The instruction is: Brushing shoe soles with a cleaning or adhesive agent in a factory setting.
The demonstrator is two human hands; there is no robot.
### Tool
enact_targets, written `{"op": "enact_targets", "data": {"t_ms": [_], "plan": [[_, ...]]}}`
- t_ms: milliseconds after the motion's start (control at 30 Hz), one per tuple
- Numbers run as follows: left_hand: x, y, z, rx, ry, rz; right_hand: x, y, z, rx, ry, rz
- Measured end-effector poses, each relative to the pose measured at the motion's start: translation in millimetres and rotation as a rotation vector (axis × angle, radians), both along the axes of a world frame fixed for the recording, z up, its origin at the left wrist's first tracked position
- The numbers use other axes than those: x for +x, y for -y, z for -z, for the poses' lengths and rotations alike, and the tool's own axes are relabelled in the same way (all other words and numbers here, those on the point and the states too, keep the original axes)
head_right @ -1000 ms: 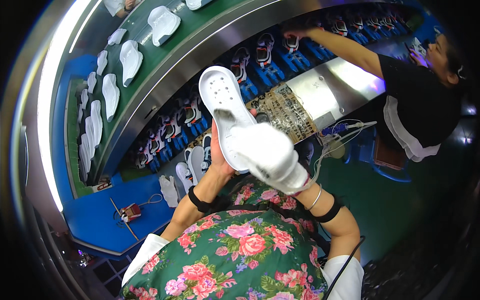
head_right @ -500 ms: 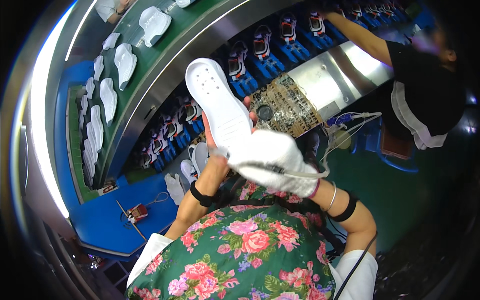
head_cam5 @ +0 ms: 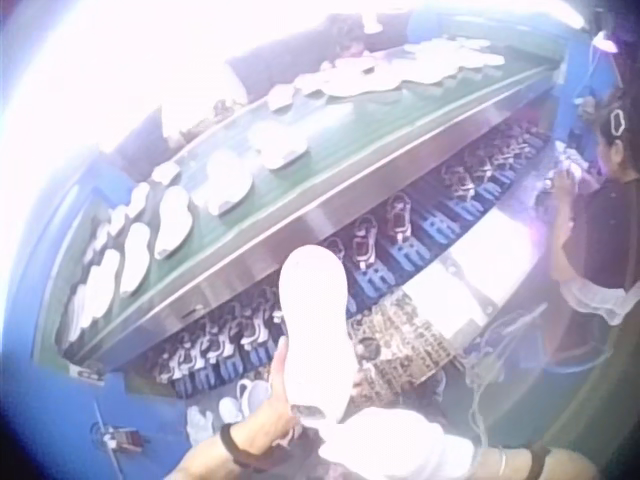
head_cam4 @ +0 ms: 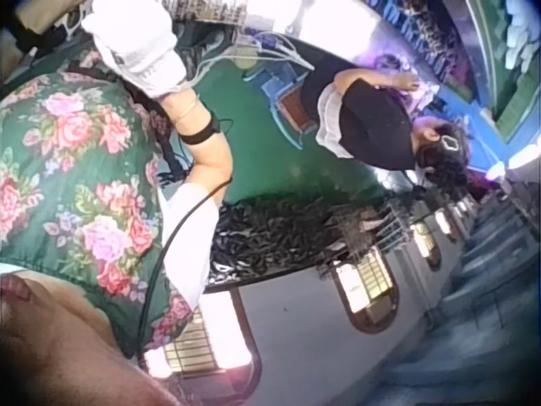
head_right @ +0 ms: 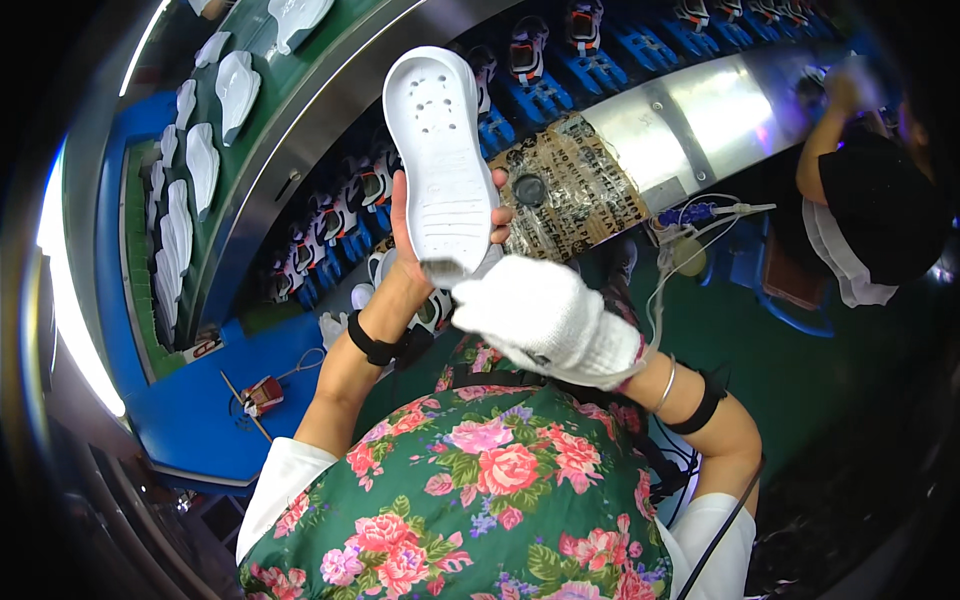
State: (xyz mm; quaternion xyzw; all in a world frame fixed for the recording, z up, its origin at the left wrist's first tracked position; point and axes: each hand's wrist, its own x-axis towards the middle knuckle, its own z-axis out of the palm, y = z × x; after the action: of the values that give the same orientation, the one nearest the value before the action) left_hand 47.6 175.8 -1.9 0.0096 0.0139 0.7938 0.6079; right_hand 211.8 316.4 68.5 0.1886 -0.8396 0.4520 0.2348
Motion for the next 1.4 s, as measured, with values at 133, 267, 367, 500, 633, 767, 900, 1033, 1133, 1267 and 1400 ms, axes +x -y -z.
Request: {"op": "enact_targets", "data": {"t_ms": [133,267,367,500,633,767,900,1033,1133,1267,1400], "plan": [[3.6,-1.3,-5.6,0.028,-0.015,0.060,-2.3,-8.6,-7.7,-0.443,0.299,-0.052],[-5.7,-1.8,-5.7,-0.021,-0.113,0.076,-7.5,-22.0,-3.9,-0.223,0.092,0.125],[-14.1,-5.4,-6.4,-0.015,-0.106,0.128,1.9,-19.7,4.1,0.058,-0.020,-0.008],[-18.0,-10.7,-2.0,0.024,-0.172,0.146,10.8,-9.7,2.7,-0.107,0.087,-0.138],[-19.4,-12.9,-4.1,0.027,-0.175,0.147,3.3,-23.5,-6.0,-0.267,0.068,0.028],[-23.6,-20.1,-8.5,0.009,-0.208,0.169,3.8,-25.4,7.8,0.119,-0.042,0.066],[-28.9,-23.8,-11.2,-0.086,-0.267,0.152,7.3,-9.7,7.1,-0.050,0.034,-0.046],[-32.7,-28.6,-10.2,-0.152,-0.363,0.114,-8.7,-28.8,-2.0,-0.264,0.108,0.126],[-28.8,-29.1,-10.5,-0.228,-0.323,0.094,-5.8,-20.0,1.3,-0.263,0.178,0.038],[-12.6,-27.1,-5.4,-0.241,-0.091,0.048,-12.0,-42.7,-0.4,-0.382,0.236,0.224],[7.8,-31.1,1.5,-0.264,-0.008,0.083,-34.3,-91.2,-5.5,0.048,-0.056,0.402]]}}
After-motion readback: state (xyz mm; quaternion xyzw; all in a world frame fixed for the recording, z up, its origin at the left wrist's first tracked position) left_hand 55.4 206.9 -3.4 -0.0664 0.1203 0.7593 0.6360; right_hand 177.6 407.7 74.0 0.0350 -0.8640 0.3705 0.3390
